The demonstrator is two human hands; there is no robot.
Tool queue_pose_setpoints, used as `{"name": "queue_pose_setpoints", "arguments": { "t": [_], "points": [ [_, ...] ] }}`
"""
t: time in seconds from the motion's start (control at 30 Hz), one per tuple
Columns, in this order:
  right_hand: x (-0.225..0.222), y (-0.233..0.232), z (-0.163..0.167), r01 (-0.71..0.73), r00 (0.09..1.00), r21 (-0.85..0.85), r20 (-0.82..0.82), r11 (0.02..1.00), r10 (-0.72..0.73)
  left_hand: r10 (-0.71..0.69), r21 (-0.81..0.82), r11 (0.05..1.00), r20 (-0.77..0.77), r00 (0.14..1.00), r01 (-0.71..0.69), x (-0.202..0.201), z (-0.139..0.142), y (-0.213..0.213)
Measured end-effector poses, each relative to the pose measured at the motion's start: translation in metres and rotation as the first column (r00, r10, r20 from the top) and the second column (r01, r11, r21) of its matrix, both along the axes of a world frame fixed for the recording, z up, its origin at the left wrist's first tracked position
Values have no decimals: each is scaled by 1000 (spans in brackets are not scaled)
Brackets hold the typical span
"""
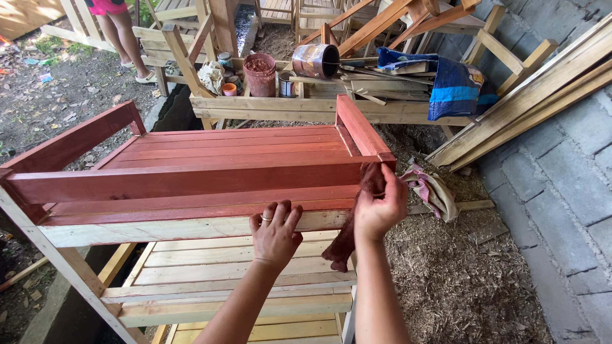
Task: The person applies red wood stain to a wooden bench frame using a cloth, wiping the stain across the top rails, edges, and legs. They rotate around the bench to reach different sides and continue coating the slats and frame members.
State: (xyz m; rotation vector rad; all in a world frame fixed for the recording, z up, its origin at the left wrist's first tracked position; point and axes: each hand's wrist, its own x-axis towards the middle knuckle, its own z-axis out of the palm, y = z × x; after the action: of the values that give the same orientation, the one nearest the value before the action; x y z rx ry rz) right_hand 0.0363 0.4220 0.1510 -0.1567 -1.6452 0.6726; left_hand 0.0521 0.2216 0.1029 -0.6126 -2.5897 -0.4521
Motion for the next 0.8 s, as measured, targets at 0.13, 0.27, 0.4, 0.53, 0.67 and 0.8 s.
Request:
{"name": "queue_pose_setpoints", "arguments": {
  "t": [0.13,0.27,0.4,0.53,0.67,0.8],
  "points": [
    [4,-16,-7,-122,992,118,53,986,116,2,20,1000,1,1000,-2,-2,0,0],
    [13,-4,-1,-61,994,127,97,990,49,1,23,1000,20,1000,-1,-2,-1,1],
    [6,1,3,-53,999,62,-1,997,53,13,5,1000,29,999,-13,-3,-2,3],
    [11,-6,-6,-82,993,157,101,984,67,21,-17,1000,41,999,-21,-4,-4,4],
    [26,2,-13,-67,995,-7,73,998,67,22,-1,1000,45,999,-22,-2,-5,4],
    [29,7,-15,-24,995,118,103,993,12,11,28,1000,30,999,-12,-1,-6,3]
  ]
}}
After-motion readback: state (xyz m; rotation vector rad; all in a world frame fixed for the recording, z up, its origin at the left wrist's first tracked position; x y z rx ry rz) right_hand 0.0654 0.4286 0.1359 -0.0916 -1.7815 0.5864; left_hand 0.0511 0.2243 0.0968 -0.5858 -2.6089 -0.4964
